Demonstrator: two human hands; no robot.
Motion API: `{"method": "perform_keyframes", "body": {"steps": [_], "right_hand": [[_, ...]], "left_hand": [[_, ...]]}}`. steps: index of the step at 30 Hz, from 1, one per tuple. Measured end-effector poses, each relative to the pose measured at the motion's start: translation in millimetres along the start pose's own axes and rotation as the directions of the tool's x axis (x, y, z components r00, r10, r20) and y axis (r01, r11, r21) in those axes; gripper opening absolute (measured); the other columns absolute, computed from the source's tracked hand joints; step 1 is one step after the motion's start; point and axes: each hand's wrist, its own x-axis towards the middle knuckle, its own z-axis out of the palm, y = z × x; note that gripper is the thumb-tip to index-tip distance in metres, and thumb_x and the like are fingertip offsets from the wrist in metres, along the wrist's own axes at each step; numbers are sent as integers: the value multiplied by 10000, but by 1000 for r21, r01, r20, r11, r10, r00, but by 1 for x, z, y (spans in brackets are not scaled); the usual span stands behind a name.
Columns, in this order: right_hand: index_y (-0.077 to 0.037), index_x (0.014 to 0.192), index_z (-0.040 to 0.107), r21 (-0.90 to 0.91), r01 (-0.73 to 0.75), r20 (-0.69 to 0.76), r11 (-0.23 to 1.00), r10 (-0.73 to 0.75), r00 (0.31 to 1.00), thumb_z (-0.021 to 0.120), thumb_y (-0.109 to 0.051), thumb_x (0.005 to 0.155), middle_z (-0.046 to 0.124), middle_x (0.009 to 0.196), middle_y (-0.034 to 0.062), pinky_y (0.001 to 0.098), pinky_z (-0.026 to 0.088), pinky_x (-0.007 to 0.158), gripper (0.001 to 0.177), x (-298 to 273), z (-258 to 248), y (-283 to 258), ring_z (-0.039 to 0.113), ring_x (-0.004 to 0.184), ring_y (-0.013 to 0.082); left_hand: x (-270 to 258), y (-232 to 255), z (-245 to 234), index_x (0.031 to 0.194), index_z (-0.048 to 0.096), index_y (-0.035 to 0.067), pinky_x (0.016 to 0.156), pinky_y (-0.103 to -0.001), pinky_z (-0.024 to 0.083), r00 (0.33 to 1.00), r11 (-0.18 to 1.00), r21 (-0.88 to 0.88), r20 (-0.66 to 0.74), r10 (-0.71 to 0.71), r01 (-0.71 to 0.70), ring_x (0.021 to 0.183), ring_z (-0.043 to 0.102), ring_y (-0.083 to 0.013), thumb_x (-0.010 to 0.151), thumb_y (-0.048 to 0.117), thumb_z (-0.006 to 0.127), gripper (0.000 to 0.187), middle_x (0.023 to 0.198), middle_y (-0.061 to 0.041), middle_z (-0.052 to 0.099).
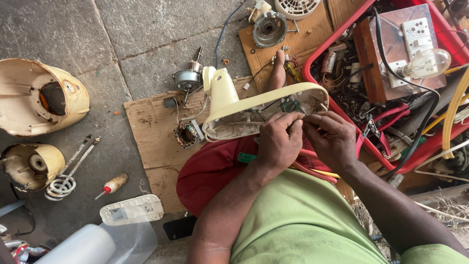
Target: The person strips wires with a tool and applies red electrical tape to internal connections inside a dismantled white appliance housing while sitting on the floor.
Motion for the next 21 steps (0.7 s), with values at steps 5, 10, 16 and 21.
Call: {"method": "perform_keyframes", "body": {"steps": [5, 10, 16, 21], "right_hand": [[-21, 1062, 739, 68, -2, 11, 998, 1, 1000, 759, -1, 932, 700, 1018, 80, 251, 593, 720, 134, -3, -1, 6, 701, 853, 134], [-30, 1061, 744, 53, -2, 25, 999, 1, 1000, 757, 5, 933, 682, 1045, 84, 263, 588, 757, 134, -4, -1, 10, 687, 911, 142], [-34, 1064, 738, 79, 37, 35, 996, -40, 999, 754, 13, 939, 677, 1060, 83, 275, 592, 782, 135, -3, -1, 14, 691, 932, 155], [-31, 1072, 737, 42, 80, 46, 996, -82, 996, 770, 3, 924, 694, 1082, 97, 279, 597, 793, 155, 0, -3, 12, 703, 955, 162]], "left_hand": [[-2, -2, 3, 1024, 732, 10, 790, -440, 580, 1000, 998, 61, 16, 5, -6, 857, 716, -367, 936, 57, 630, 143, 921, -191, 711], [0, -8, 5, 991, 736, 18, 797, -460, 572, 999, 995, 91, 34, -38, 35, 860, 715, -378, 929, 66, 613, 145, 896, -198, 717], [1, -15, 6, 967, 737, 16, 821, -474, 572, 1000, 994, 109, 20, -13, 11, 875, 714, -388, 911, 69, 604, 154, 918, -204, 721], [0, -17, 6, 947, 740, 15, 807, -481, 567, 1000, 992, 125, 15, -8, 6, 856, 708, -393, 915, 69, 606, 148, 885, -209, 715]]}}
